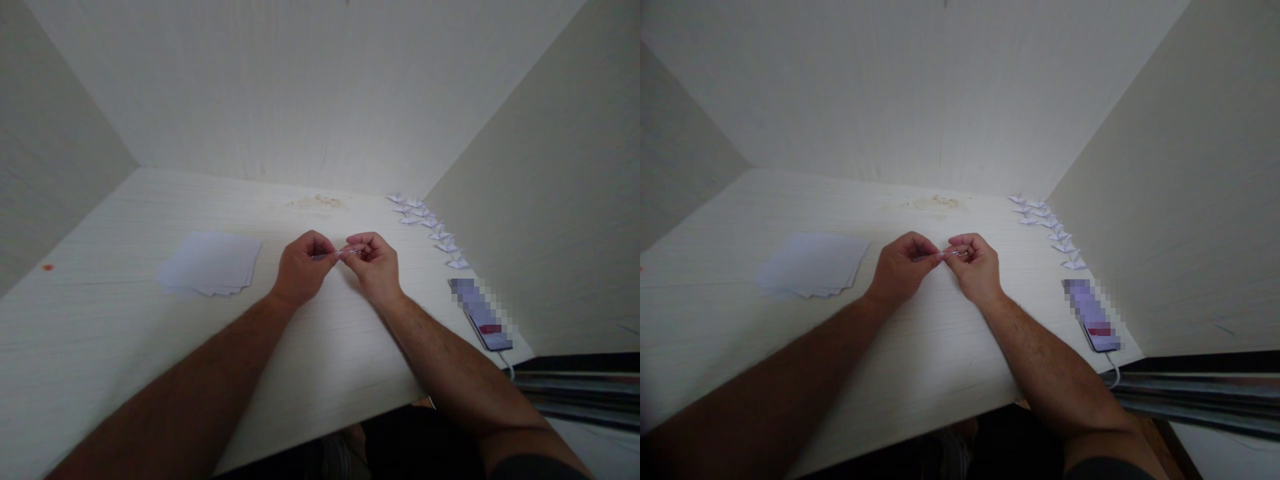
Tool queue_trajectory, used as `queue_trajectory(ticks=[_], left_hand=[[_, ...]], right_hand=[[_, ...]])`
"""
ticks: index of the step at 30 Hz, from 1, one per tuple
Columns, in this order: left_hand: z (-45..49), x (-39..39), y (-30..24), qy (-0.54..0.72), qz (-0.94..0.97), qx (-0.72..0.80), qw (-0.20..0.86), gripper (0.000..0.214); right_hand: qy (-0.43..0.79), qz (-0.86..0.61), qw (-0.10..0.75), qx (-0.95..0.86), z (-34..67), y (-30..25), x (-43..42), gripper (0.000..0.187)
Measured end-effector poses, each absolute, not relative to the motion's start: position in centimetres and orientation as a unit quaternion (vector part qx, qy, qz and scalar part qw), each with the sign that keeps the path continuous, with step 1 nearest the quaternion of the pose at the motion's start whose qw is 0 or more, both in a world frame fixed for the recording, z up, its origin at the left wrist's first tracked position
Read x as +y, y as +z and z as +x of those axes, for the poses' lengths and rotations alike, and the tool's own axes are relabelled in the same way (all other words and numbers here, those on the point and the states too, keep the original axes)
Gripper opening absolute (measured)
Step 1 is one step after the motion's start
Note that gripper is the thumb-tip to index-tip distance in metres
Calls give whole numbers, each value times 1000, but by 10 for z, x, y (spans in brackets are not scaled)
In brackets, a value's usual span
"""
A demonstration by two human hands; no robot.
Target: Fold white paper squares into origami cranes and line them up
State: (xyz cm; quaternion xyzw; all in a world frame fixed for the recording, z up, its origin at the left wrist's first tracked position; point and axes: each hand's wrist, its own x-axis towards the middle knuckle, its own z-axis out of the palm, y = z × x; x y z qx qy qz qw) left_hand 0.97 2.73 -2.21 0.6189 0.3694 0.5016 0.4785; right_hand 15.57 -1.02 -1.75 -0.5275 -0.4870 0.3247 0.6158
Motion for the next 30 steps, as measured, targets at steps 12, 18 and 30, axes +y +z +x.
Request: queue_trajectory(ticks=[12, 18, 30], left_hand=[[9, 27, -19, 510, 618, 381, 460, 19], [7, 26, -15, 484, 627, 395, 466, 17], [6, 30, -18, 447, 627, 403, 495, 18]], right_hand=[[324, -520, 627, -481, 155, -14, -9, 30], [302, -533, 619, -492, 156, -9, -11, 26], [267, -546, 606, -514, 158, -12, -12, 17]])
